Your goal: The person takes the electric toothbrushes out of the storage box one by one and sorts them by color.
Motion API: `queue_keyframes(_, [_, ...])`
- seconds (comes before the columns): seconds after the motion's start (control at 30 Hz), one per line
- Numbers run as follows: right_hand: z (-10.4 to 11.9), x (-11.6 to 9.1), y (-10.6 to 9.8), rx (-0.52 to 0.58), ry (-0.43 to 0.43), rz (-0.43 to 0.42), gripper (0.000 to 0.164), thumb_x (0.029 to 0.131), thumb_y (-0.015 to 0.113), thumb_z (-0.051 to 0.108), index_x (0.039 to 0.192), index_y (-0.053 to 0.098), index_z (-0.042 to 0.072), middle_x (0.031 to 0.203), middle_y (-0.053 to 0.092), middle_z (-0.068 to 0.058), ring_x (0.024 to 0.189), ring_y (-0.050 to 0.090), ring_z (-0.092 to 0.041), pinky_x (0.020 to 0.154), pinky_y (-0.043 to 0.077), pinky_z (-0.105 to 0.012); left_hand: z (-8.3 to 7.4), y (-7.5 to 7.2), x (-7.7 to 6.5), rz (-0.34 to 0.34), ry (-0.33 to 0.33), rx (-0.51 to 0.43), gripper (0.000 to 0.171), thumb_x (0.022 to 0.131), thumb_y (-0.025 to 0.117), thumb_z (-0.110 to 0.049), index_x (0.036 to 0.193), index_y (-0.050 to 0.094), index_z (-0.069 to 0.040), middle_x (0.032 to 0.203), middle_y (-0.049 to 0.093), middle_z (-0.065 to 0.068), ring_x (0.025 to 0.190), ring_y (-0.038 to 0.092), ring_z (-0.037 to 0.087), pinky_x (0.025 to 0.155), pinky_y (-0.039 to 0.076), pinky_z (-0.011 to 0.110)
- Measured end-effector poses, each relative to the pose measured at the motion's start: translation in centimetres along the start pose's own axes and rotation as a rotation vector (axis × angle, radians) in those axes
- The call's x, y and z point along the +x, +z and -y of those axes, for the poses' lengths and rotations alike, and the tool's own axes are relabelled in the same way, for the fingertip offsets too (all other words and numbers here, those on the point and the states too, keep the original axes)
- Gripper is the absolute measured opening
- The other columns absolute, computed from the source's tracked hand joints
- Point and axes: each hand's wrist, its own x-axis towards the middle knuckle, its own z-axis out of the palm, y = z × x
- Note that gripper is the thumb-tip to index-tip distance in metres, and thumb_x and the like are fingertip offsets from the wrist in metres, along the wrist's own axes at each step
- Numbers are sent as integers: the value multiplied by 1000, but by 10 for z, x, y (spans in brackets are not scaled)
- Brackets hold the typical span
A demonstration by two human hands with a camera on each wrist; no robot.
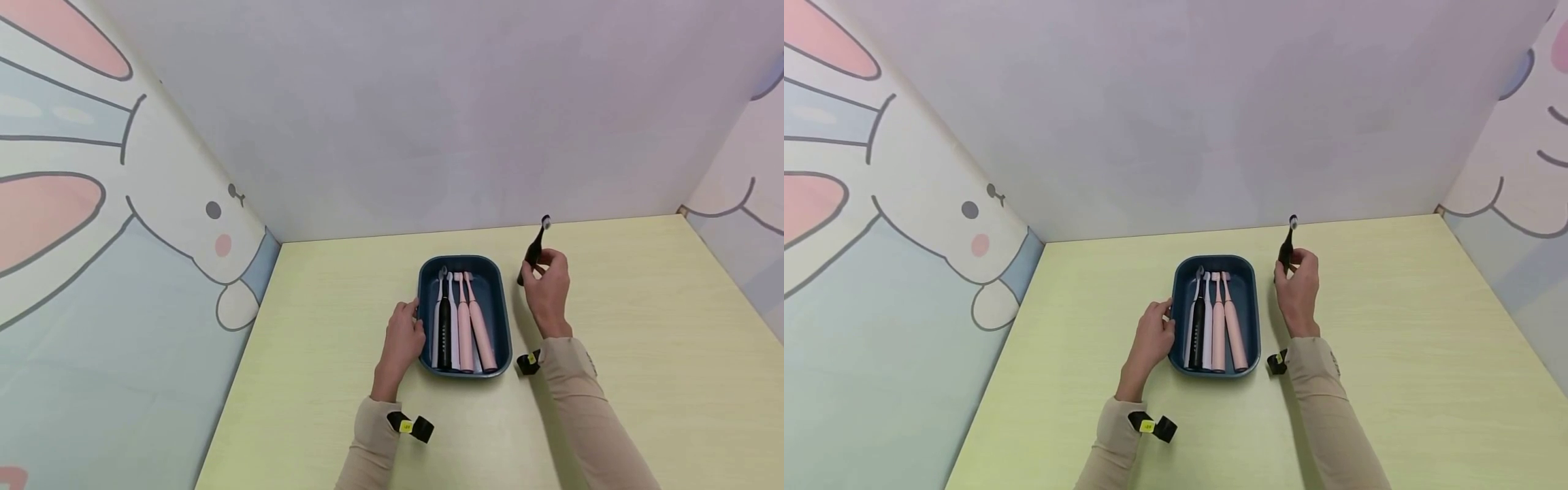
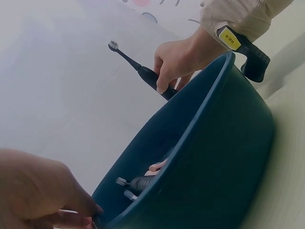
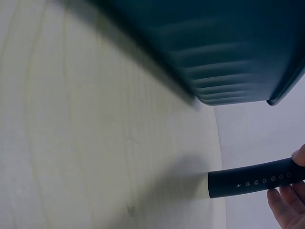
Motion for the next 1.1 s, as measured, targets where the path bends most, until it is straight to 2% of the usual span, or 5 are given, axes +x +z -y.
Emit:
queue_keyframes(0.5, [2,-7,-9,-14,21,1,39,83,64,9,115,48,-6,108,50,-20,98,52,-28,86,46,-40,-1,0,-1,-5,11,4,41,89,53,-3,130,50,1,102,54,10,86,54,18,72,46,31])
queue_keyframes(0.67, [8,-12,-16,12,50,-23,42,83,65,12,117,46,-6,109,50,-18,100,51,-24,88,45,-34,-2,-1,0,-5,2,3,41,89,53,-3,129,50,1,103,54,10,85,53,18,71,46,30])
queue_keyframes(0.83, [18,-17,-23,55,80,-32,47,82,67,14,120,45,-4,111,51,-14,101,51,-22,89,44,-26,-1,0,0,-7,-8,11,41,90,53,-4,130,50,0,104,53,10,84,52,17,71,46,29])
queue_keyframes(1.1, [43,-33,-28,131,102,-11,49,82,68,15,122,44,-1,112,52,-8,104,52,-21,90,44,-26,0,1,1,-7,-5,9,41,90,53,-4,130,50,0,104,53,10,84,53,17,71,46,29])
